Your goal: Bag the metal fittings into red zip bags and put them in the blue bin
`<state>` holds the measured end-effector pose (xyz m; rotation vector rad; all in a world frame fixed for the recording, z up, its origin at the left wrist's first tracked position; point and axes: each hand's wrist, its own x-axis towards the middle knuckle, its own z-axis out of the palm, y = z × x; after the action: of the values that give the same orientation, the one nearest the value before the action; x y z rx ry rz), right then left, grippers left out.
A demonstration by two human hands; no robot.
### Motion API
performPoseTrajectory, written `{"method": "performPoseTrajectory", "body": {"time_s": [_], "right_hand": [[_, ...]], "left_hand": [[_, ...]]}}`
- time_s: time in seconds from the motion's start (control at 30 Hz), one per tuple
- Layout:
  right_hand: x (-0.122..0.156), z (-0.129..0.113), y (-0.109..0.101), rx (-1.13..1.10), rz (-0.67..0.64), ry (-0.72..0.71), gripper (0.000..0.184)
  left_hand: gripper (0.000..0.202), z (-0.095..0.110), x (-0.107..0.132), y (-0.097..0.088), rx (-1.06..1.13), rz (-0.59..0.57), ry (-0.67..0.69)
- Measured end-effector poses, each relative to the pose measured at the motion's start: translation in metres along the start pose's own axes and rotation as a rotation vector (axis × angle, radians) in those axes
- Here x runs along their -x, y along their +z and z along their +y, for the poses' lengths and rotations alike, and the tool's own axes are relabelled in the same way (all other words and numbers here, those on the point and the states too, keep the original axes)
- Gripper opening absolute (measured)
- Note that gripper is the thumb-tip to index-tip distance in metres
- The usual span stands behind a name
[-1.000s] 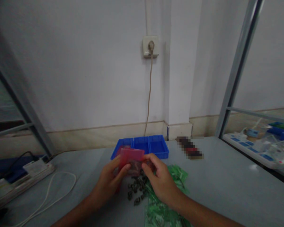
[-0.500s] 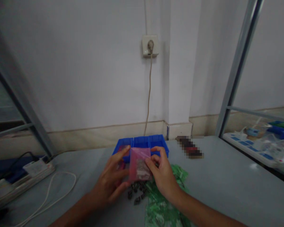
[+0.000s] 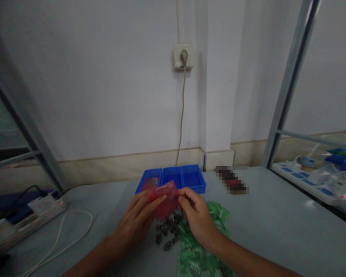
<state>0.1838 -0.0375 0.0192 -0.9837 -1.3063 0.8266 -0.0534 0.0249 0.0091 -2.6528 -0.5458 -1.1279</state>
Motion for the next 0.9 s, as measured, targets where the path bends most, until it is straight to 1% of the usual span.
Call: {"method": "performPoseTrajectory", "body": {"time_s": [0.1,0.17,0.23,0.33,0.43,0.53,0.63,0.73,0.83,0.9], "right_hand": [[0.001,-0.003,-0.001,0.005,0.0,-0.034,0.021],[0.002,-0.005,-0.001,0.01,-0.003,-0.096,0.02],[0.003,-0.007,-0.002,0.024,-0.017,-0.147,0.023],[0.005,-0.01,-0.004,0.049,-0.05,-0.164,0.026],[0.006,-0.013,-0.004,0.066,-0.121,-0.182,0.026],[0.007,-0.014,-0.004,0.099,-0.156,-0.189,0.029],[0.008,-0.011,-0.002,0.152,-0.115,-0.168,0.029],[0.008,-0.006,-0.002,0.177,-0.061,-0.155,0.028],[0.006,-0.001,-0.001,0.216,-0.047,-0.146,0.027],[0.005,-0.001,0.0,0.234,-0.04,-0.129,0.029]], "left_hand": [[0.047,-0.002,-0.003,0.001,0.036,0.094,-0.026],[0.04,-0.001,-0.007,-0.001,0.104,0.123,-0.046],[0.035,0.001,-0.011,-0.005,0.177,0.116,-0.069],[0.025,0.004,-0.016,-0.01,0.246,0.094,-0.112],[0.017,0.007,-0.02,-0.011,0.281,0.08,-0.18],[0.018,0.01,-0.024,-0.012,0.294,0.106,-0.261],[0.02,0.012,-0.026,-0.014,0.315,0.108,-0.327],[0.022,0.013,-0.027,-0.014,0.35,0.103,-0.36],[0.026,0.013,-0.025,-0.013,0.368,0.11,-0.386],[0.03,0.013,-0.024,-0.012,0.375,0.093,-0.408]]}}
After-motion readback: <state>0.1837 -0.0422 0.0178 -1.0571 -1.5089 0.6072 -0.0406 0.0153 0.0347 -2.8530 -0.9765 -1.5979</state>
